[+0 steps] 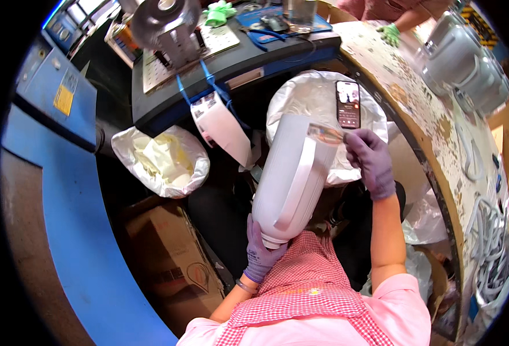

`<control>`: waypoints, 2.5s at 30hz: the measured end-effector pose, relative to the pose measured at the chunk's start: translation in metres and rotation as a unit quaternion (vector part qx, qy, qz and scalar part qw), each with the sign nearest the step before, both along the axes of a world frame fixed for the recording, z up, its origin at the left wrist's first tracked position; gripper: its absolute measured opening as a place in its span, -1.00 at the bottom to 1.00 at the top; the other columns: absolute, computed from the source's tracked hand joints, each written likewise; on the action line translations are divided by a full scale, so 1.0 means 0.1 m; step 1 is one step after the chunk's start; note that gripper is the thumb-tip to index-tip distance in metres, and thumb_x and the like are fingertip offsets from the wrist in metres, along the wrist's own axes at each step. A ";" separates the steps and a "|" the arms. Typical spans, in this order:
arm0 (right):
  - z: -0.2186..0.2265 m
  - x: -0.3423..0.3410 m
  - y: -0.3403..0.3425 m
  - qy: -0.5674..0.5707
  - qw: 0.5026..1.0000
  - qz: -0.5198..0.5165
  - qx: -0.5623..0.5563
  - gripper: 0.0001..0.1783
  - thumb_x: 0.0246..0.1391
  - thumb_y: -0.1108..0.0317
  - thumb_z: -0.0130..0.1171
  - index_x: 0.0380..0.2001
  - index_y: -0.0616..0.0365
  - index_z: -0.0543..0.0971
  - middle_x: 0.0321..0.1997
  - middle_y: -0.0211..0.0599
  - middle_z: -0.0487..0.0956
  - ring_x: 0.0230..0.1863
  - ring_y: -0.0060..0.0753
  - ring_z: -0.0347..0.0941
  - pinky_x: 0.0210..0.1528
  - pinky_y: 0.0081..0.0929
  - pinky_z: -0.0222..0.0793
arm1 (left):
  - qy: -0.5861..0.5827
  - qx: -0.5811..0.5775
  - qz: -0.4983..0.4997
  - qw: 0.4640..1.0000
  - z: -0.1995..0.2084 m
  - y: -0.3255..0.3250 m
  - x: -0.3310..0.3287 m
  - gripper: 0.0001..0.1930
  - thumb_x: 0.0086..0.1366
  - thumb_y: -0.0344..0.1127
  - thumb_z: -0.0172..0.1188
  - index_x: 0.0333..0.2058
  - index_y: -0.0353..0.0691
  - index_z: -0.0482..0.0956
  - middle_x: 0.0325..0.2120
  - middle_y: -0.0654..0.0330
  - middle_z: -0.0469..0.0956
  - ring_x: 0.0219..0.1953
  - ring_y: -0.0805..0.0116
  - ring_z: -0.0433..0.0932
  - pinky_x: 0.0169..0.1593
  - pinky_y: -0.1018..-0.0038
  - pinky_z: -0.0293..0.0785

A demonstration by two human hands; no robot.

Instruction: The person assembles white electric kettles by inserting internal components and attaching handles. They pick up kettle bodies, insert a metal heating element, and then attach a plastic handle to the side. The finished kettles are placed on a nearby table.

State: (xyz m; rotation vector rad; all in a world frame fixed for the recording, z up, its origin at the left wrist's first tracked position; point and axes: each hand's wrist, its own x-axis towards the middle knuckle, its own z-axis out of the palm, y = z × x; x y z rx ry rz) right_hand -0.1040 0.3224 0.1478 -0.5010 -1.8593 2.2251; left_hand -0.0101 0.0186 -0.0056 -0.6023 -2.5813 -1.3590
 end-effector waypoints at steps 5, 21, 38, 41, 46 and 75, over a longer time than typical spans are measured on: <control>-0.38 -0.27 0.01 -0.014 0.999 0.002 -0.047 -0.78 0.16 0.24 0.33 -0.27 0.15 0.59 -0.42 -0.47 0.60 -0.50 -0.75 0.47 -0.51 -0.75 0.32 | 0.035 -0.033 -0.001 0.999 0.01 0.07 0.03 0.18 -0.04 -0.16 0.52 0.41 -0.20 -0.15 0.31 -0.42 0.05 0.29 -0.41 0.22 0.24 -0.01 0.35; -0.58 -0.32 0.08 -0.007 0.999 0.003 -0.052 -0.70 0.12 0.22 0.36 -0.29 0.24 0.57 -0.50 -0.44 0.58 -0.53 -0.68 0.47 -0.46 -0.70 0.39 | 0.084 -0.041 -0.002 0.996 -0.06 0.16 0.02 0.15 -0.04 -0.19 0.51 0.39 -0.22 -0.12 0.31 -0.27 0.11 0.29 -0.26 0.26 0.26 0.06 0.30; -0.19 -1.14 0.51 -0.079 0.824 0.073 0.556 -0.35 0.06 -0.31 0.13 -0.31 0.13 0.71 -0.41 -0.03 0.65 -0.32 -0.15 0.62 -0.17 -0.32 0.50 | 0.080 -0.019 -0.019 0.996 -0.07 0.04 0.06 0.11 0.01 -0.28 0.50 0.42 -0.13 -0.08 0.36 -0.36 0.00 0.37 -0.33 0.11 0.31 0.02 0.24; -0.03 -0.89 0.69 0.194 0.836 -0.049 0.510 -0.51 0.07 0.14 0.25 0.06 0.09 0.55 -0.03 -0.05 0.57 0.00 -0.01 0.52 0.09 -0.18 0.41 | 0.019 0.143 -0.010 0.989 0.14 -0.18 0.02 0.09 -0.06 -0.43 0.54 0.39 -0.27 0.02 0.37 -0.17 0.11 0.38 -0.05 0.17 0.37 0.10 0.17; 0.37 -0.20 0.63 0.397 0.580 0.028 0.711 -0.43 -0.10 0.32 0.29 0.08 -0.18 0.55 0.23 -0.35 0.46 0.22 -0.16 0.40 0.18 -0.14 0.36 | -0.095 0.167 0.034 0.981 1.17 -0.79 -0.39 0.04 -0.13 -0.16 0.59 0.30 -0.36 0.23 0.18 -0.04 0.42 0.19 0.13 0.44 0.28 0.20 0.35; 0.94 -1.29 0.08 0.210 0.965 -0.068 0.145 -0.52 0.28 0.01 0.10 -0.15 0.32 0.54 -0.43 -0.33 0.56 -0.48 -0.59 0.48 -0.53 -0.57 0.33 | 0.163 0.462 0.216 0.845 2.46 -1.14 -3.37 -0.64 0.42 -0.04 0.13 -0.21 -0.29 0.53 -0.57 0.23 0.48 -0.67 0.47 0.41 -0.57 0.54 0.31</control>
